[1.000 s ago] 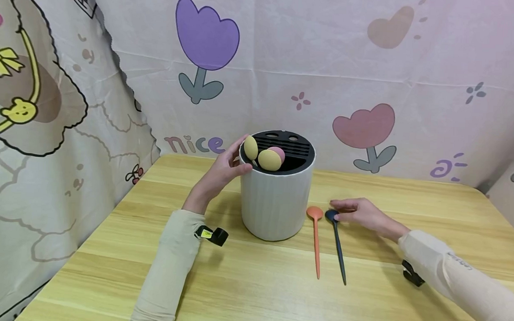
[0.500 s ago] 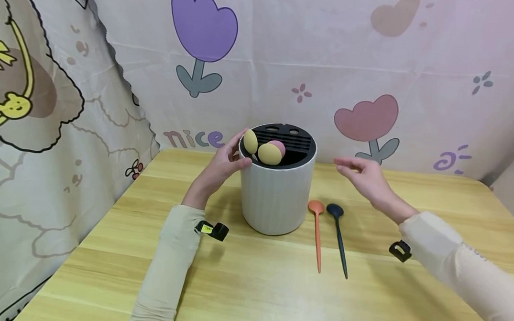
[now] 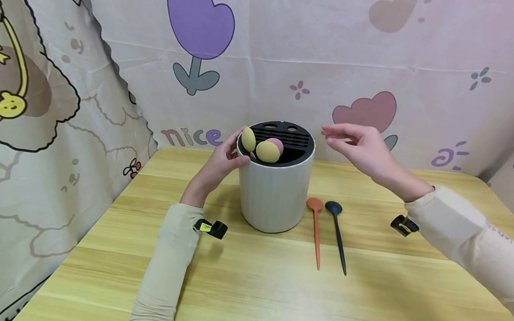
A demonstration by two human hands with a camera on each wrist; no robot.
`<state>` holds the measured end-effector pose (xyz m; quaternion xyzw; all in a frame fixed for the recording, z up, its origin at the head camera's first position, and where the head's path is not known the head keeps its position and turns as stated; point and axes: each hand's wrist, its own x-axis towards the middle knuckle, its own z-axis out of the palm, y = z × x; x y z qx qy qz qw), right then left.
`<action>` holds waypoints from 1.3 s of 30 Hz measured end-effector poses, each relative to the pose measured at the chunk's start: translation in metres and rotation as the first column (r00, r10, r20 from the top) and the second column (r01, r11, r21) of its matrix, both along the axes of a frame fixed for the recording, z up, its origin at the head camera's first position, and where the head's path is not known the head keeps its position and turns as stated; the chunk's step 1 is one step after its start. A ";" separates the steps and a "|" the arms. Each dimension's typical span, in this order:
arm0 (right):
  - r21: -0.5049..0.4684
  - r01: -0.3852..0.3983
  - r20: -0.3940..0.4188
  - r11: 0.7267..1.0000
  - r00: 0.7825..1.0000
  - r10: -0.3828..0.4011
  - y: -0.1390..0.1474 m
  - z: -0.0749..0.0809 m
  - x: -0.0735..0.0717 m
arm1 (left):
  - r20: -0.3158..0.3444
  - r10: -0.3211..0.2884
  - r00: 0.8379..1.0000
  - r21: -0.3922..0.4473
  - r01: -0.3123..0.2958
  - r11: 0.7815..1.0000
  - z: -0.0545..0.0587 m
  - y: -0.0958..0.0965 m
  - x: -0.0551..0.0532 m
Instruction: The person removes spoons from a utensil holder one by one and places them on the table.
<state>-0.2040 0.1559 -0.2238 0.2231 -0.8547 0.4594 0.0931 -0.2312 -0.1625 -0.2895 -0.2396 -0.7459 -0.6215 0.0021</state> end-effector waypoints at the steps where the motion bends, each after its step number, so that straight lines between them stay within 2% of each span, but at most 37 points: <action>1: 0.008 -0.014 0.001 1.000 1.000 0.014 -0.002 0.004 0.001 | -0.002 -0.002 1.000 0.001 0.002 1.000 0.000 0.000 0.000; 16: 0.061 -0.174 0.126 0.983 0.978 0.165 -0.031 0.035 0.002 | -0.002 -0.005 1.000 -0.003 0.004 1.000 0.000 -0.001 -0.001; 24: 0.017 -0.212 0.191 0.977 0.960 0.205 -0.049 0.032 0.001 | -0.006 -0.005 1.000 0.001 0.005 1.000 0.000 0.000 0.000; 29: 0.036 -0.221 0.215 0.975 0.954 0.208 -0.059 0.032 0.002 | -0.001 -0.010 1.000 0.008 0.010 1.000 -0.001 -0.001 -0.001; 39: 0.052 -0.313 0.241 0.948 0.925 0.292 -0.069 0.028 0.001 | 0.017 -0.007 1.000 0.007 0.007 1.000 0.000 0.000 0.000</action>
